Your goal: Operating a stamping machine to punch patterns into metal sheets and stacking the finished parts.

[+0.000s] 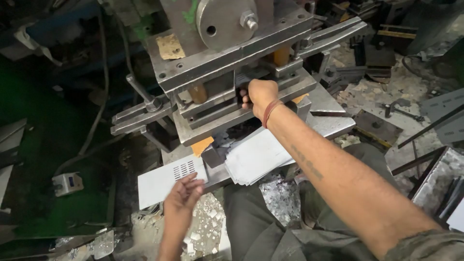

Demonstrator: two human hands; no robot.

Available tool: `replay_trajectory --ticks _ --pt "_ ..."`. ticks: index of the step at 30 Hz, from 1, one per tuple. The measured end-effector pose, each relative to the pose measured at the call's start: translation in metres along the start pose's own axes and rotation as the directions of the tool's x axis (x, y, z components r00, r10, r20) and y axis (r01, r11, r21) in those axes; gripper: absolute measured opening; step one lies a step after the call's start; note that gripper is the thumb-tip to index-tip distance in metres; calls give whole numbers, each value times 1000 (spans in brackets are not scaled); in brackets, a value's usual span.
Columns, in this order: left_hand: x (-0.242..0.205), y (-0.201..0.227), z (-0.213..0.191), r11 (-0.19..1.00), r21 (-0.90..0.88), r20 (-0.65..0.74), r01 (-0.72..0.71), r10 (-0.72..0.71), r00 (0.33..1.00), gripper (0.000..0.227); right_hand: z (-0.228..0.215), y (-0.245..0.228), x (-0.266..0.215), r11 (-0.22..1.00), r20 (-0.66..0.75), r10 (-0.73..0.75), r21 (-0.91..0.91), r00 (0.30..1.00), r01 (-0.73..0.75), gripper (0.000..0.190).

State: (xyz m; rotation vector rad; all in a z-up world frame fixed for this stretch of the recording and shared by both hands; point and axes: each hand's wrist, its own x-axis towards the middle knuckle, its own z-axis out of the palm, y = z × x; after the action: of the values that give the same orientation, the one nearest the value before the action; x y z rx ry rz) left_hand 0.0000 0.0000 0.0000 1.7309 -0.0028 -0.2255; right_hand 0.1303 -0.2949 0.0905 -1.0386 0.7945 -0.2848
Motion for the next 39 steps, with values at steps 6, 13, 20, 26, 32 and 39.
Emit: replay_trajectory --ticks 6,13,20,26,32,39 --pt "56 29 -45 648 728 220 -225 91 971 94 6 15 33 979 -48 -96 -184 994 85 28" --pt "109 -2 -67 329 916 298 -228 -180 937 129 6 15 27 974 -40 -109 -202 993 98 30" --pt "110 -11 -69 234 946 253 -227 -90 963 127 6 12 24 983 -5 -84 -164 996 82 28" --pt "83 12 -76 354 925 99 -137 124 987 98 8 12 26 999 -14 -20 -41 1000 20 33" --pt "27 22 -104 717 697 -157 33 107 982 34 -62 5 -52 995 274 -88 68 958 72 16" --pt "-29 20 -79 997 70 -228 12 5 974 16 -170 79 -95 984 233 -50 -157 971 89 24"
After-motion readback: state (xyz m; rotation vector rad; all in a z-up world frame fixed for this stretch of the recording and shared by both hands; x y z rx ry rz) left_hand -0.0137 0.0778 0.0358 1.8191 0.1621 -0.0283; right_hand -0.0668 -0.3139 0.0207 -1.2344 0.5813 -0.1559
